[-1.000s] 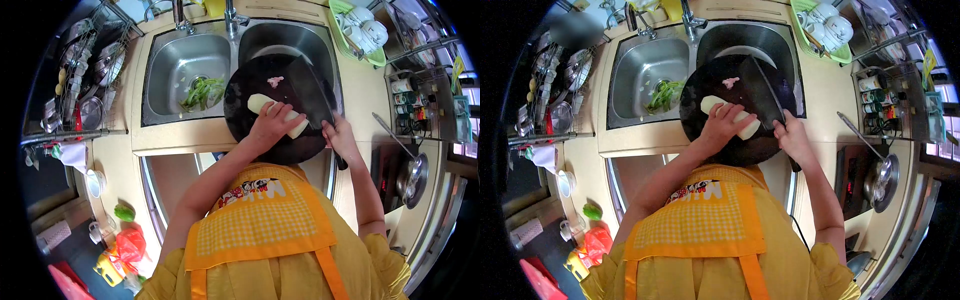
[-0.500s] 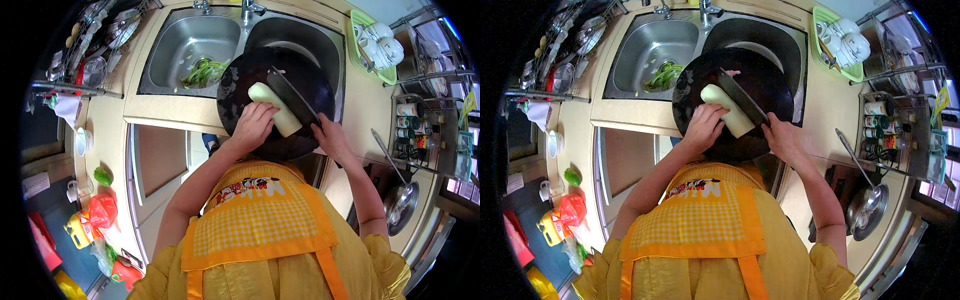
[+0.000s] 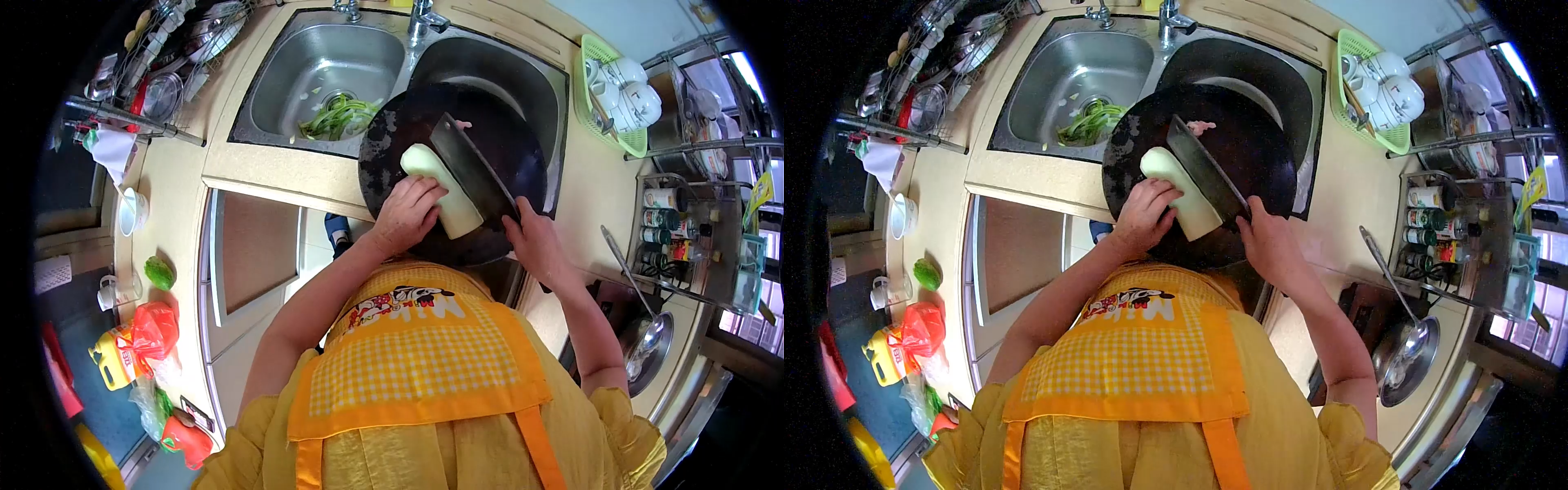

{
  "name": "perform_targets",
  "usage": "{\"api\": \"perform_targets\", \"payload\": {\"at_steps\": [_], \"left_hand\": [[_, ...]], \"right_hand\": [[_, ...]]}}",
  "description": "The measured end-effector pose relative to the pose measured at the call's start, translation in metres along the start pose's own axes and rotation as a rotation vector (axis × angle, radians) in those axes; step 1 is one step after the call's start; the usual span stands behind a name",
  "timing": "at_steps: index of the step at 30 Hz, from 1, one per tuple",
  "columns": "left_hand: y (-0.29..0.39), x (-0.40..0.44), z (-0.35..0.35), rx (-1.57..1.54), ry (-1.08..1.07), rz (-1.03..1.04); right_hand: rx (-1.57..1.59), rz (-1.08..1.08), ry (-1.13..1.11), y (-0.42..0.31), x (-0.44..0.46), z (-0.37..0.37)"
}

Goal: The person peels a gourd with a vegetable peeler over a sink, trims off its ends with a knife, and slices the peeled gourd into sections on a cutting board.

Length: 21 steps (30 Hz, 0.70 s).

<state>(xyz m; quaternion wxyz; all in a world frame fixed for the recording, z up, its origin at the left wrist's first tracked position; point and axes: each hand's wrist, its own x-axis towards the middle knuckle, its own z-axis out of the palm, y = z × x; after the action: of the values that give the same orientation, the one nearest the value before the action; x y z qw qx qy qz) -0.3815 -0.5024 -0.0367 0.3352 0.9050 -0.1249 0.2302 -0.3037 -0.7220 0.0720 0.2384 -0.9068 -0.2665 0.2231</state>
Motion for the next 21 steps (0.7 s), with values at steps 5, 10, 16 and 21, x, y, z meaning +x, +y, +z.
{"api": "perform_targets", "payload": {"at_steps": [5, 10, 16, 21], "left_hand": [[-0.004, -0.005, 0.001, -0.05, 0.021, -0.015], [-0.005, -0.005, 0.0, -0.066, 0.01, -0.017], [-0.004, -0.003, 0.001, -0.042, 0.066, -0.01], [-0.008, -0.005, 0.002, -0.098, 0.044, -0.021]], "right_hand": [[-0.112, 0.019, -0.05, -0.029, -0.006, -0.006], [-0.137, -0.009, -0.081, -0.042, -0.004, -0.004], [-0.196, -0.061, -0.107, -0.048, 0.003, -0.002], [-0.203, -0.021, -0.134, -0.053, 0.014, -0.004]]}}
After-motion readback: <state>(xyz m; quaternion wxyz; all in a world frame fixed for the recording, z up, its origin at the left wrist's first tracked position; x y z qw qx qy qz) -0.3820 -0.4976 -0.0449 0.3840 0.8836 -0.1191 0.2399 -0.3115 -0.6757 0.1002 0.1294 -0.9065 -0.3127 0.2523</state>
